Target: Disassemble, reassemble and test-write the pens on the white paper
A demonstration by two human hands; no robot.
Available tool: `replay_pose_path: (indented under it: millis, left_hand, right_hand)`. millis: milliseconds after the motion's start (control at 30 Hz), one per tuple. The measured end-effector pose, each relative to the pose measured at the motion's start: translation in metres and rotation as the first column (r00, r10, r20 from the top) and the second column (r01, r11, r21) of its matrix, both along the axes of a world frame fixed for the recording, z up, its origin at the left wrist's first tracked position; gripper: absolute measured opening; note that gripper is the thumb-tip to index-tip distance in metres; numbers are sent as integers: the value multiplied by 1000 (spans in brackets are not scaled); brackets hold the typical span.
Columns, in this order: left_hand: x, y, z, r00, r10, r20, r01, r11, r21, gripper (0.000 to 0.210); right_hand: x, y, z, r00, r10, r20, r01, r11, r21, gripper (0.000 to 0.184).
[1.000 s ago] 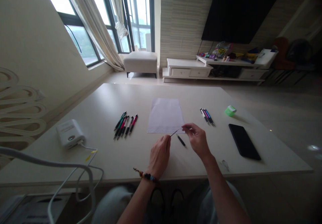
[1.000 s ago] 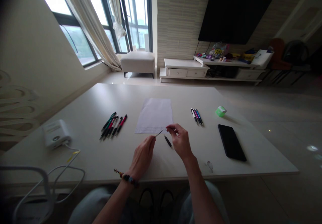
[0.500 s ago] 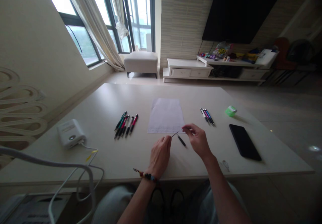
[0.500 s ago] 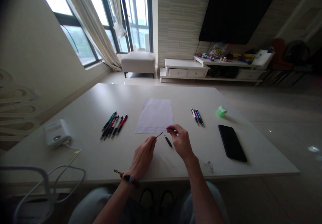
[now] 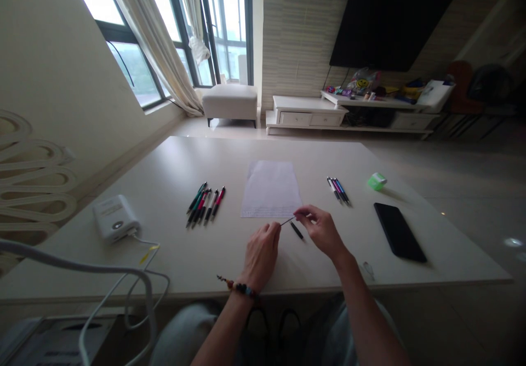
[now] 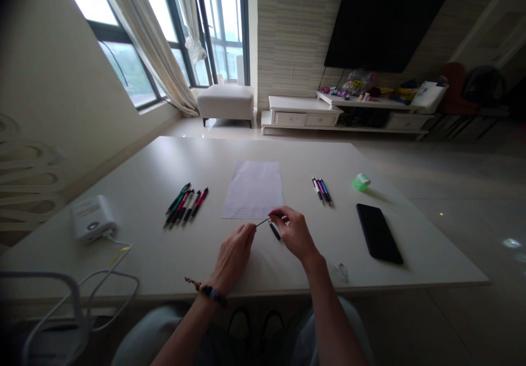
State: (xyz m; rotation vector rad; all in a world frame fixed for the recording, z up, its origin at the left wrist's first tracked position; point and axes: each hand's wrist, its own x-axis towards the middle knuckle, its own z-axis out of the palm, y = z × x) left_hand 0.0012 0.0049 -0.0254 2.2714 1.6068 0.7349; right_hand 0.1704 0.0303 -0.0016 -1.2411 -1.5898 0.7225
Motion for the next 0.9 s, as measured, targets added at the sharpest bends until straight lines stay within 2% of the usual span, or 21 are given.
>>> replay_pose_path:
  millis: [167, 267, 367, 433, 533, 600, 700, 800, 900]
  left_hand:
    - [1, -1, 0, 999, -51, -17, 51, 999, 12, 23]
    - [1, -1, 2, 999, -43, 15, 43, 999, -3, 22]
    - [0, 0, 3, 999, -12, 33, 13, 1000, -7, 24]
    - [0, 0, 4, 999, 4, 38, -3, 1000, -7, 24]
    - [0, 1, 3, 999, 17, 33, -17, 1000, -6, 24]
    - [0, 1, 3, 999, 20, 28, -19, 1000, -4, 23]
    - [-1, 1, 3, 999, 21, 24, -21, 1000, 0, 23]
    - [-1, 1, 4, 999, 23, 23, -23, 1000, 6, 23]
    - [0, 0, 4, 999, 23, 27, -23, 1000, 10, 23]
  right_hand:
    - [0, -3, 2, 992, 123, -7, -123, 985, -121, 19]
    - [3, -2, 0, 988, 154, 17, -148, 971, -190, 32]
    - [8, 0, -8, 982, 28, 187, 18, 970, -243, 32]
    - [7, 1, -17, 935, -62, 350, 157, 955, -252, 28]
    - [2, 3, -27, 888, -62, 456, 199, 945, -258, 19]
    - [-2, 5, -27, 923, -67, 380, 173, 952, -252, 16]
    - [-2, 7, -20, 988, -147, 45, 153, 966, -207, 22]
    - [1, 8, -10, 928, -156, -339, 116, 984, -137, 37]
    - [0, 6, -5, 855, -139, -500, 106, 990, -95, 40]
